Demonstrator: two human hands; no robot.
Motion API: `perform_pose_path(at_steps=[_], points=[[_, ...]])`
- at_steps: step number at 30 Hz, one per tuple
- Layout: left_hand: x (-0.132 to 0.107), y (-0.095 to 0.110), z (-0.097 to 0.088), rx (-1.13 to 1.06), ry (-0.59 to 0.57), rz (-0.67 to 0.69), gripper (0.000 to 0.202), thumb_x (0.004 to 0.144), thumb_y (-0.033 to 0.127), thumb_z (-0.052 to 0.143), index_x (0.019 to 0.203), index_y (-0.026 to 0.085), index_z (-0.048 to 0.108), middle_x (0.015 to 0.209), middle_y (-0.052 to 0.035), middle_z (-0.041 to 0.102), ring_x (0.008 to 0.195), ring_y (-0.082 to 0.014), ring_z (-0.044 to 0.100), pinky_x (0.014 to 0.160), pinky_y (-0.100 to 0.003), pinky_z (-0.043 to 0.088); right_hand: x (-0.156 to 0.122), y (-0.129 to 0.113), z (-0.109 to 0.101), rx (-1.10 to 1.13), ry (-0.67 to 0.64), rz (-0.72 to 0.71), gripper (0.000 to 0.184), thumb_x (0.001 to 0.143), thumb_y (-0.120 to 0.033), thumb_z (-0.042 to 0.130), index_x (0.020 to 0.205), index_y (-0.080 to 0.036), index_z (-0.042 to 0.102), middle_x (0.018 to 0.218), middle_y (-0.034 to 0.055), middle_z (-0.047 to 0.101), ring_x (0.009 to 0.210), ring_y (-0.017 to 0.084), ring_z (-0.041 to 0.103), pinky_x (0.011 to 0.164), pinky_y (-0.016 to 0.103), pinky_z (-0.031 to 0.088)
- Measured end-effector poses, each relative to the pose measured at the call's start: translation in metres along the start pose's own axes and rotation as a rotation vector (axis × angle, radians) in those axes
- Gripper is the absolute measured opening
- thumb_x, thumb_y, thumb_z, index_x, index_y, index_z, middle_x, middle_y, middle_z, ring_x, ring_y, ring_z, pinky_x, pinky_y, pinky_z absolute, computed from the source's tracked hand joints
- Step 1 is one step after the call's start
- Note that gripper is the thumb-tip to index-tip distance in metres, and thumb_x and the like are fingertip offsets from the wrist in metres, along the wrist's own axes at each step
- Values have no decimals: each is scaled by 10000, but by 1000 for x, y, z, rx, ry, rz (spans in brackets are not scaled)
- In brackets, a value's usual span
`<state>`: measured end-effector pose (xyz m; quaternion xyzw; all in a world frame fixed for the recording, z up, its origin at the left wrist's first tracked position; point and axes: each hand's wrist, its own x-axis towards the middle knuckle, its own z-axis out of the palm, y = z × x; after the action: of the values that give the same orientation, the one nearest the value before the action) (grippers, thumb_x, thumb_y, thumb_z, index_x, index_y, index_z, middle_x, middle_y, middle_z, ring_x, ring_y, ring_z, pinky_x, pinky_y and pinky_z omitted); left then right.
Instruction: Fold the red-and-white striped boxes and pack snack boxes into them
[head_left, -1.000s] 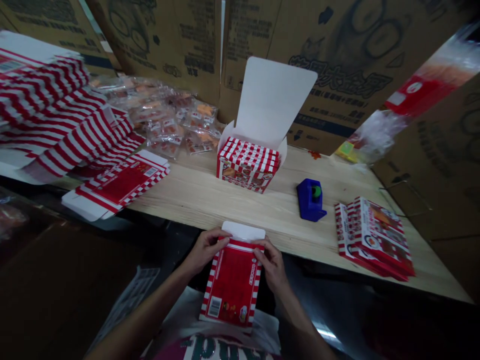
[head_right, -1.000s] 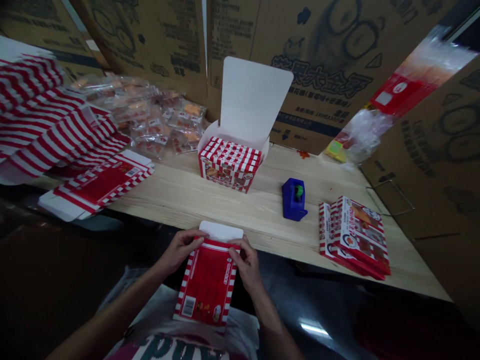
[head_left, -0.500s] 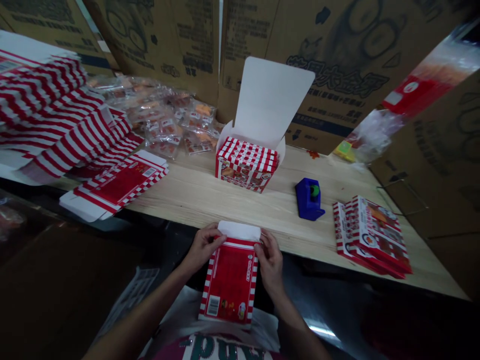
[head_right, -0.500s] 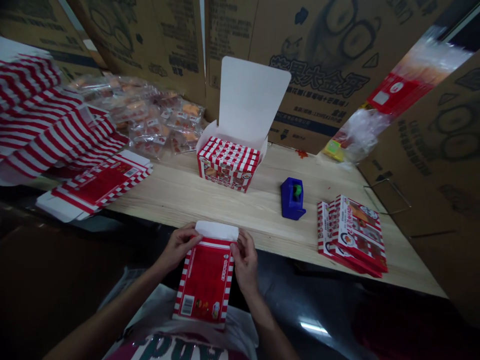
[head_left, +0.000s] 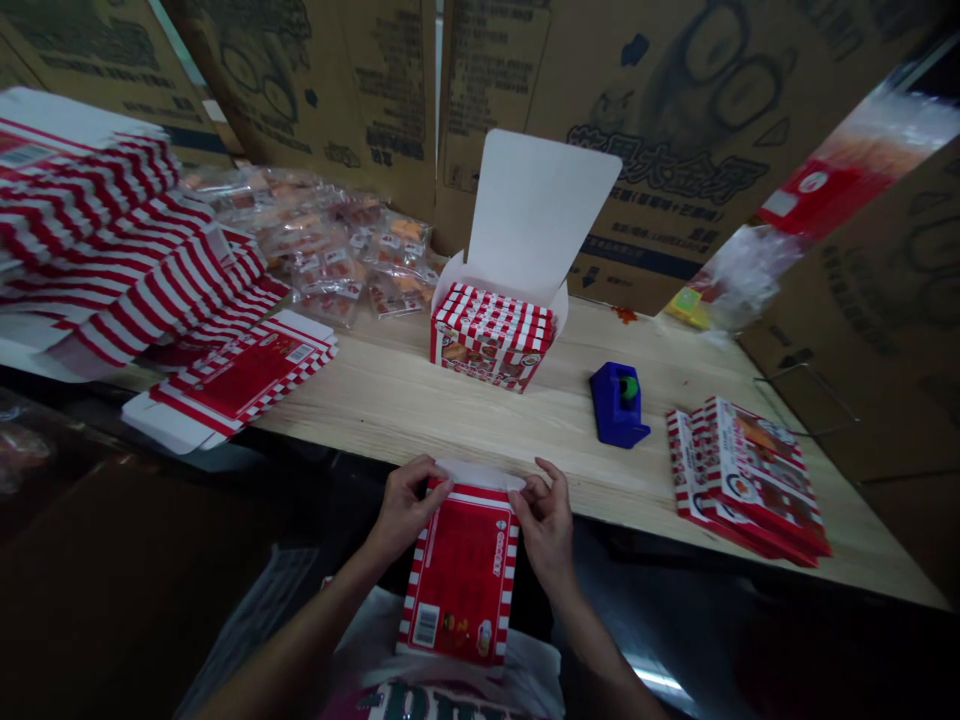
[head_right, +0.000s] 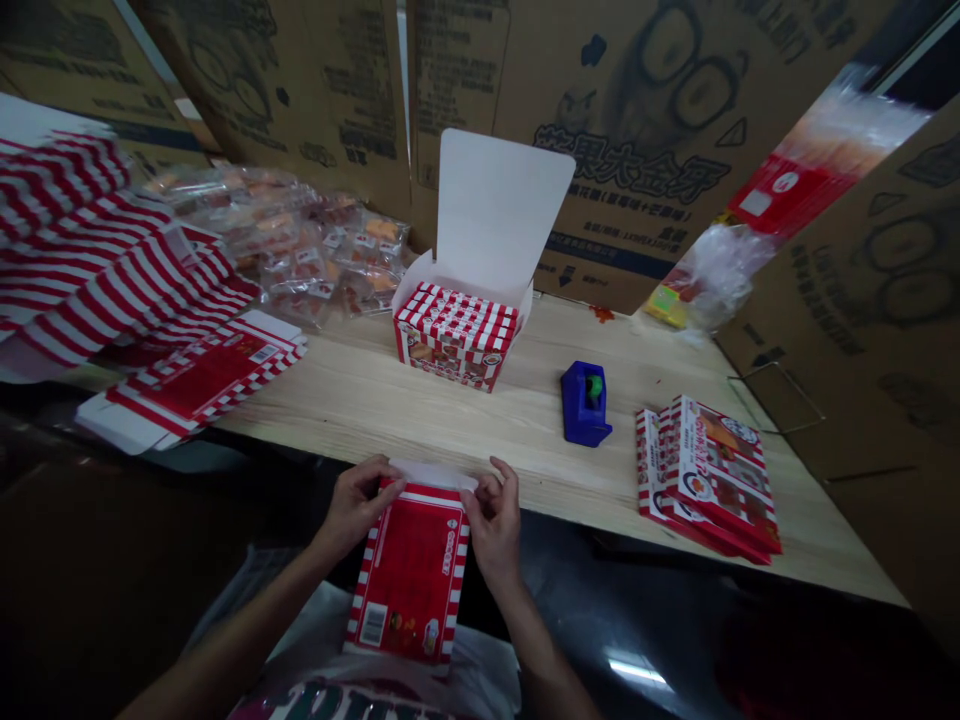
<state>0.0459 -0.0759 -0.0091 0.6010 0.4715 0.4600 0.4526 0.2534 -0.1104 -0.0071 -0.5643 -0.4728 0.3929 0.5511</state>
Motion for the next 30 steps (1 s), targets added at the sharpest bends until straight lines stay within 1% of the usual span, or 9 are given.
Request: perform_pose_path(at_steps=[2, 4, 8, 11, 15, 20, 22, 26, 30], points=[[-1, -2, -1, -30, 68, -46, 133, 804, 272, 654, 839, 188, 557, 731, 32, 517, 656, -115, 506, 635, -228, 400, 1, -4, -2, -27, -83, -33, 214, 854, -337, 633, 1033, -222, 653, 848, 19, 627, 783, 172, 590, 734, 291, 475], [0, 1, -4, -33, 50, -63, 217, 801, 256, 647, 968, 202, 521, 808, 24, 555, 692, -121, 542, 655, -232, 423, 3, -10, -4, -43, -173, -68, 165, 860, -358, 630, 880, -211, 701, 886, 49, 658, 871, 201, 611, 791, 312, 481], [7, 18, -18, 115, -229, 66, 125, 819, 274, 646, 894, 174, 633, 820, -26, 613, 768, -155, 580, 711, -258, 436, 7, -20, -8, 29, -235, 68, 259, 891, -411, 582, 794, -202, 701, 986, 78, 695, 912, 219, 642, 792, 327, 501], [11, 29, -28, 156, -297, 78, 175, 838, 320, 641, 800, 161, 701, 837, -63, 650, 785, -169, 600, 721, -269, 445, 12, -26, -10, 5, -288, 139, 226, 818, -399, 675, 732, -190, 678, 963, 81, 721, 855, 225, 661, 747, 326, 515], [17, 34, -40, 101, -361, -46, 206, 843, 331, 633, 853, 164, 755, 805, -75, 717, 747, -173, 637, 709, -276, 470, 21, -39, -11, -180, -413, 37, 123, 805, -320, 684, 827, -199, 686, 827, 40, 723, 757, 199, 661, 697, 303, 511], [33, 41, -51, -255, -431, -395, 195, 648, 294, 798, 762, 141, 754, 696, -56, 734, 610, -152, 638, 615, -250, 487, 40, -59, -7, -327, -498, -87, 53, 814, -248, 645, 818, -210, 682, 755, 1, 699, 682, 164, 635, 643, 268, 479], [39, 46, -53, -318, -441, -445, 170, 611, 262, 817, 717, 144, 754, 653, -46, 728, 566, -137, 627, 590, -236, 483, 46, -64, -5, -341, -533, -84, 70, 810, -237, 629, 776, -206, 681, 704, -6, 685, 632, 153, 613, 593, 256, 460], [44, 47, -55, -303, -504, -398, 148, 634, 269, 800, 724, 155, 770, 674, -59, 742, 571, -148, 639, 595, -249, 503, 46, -66, -4, -293, -538, -33, 122, 786, -241, 636, 676, -193, 660, 629, -7, 656, 574, 145, 579, 532, 243, 445], [46, 40, -55, -245, -512, -323, 148, 668, 279, 779, 748, 154, 775, 700, -65, 749, 611, -158, 657, 618, -249, 518, 33, -60, -6, -190, -503, 16, 165, 842, -295, 611, 750, -182, 689, 753, 31, 695, 702, 171, 628, 628, 270, 497]])
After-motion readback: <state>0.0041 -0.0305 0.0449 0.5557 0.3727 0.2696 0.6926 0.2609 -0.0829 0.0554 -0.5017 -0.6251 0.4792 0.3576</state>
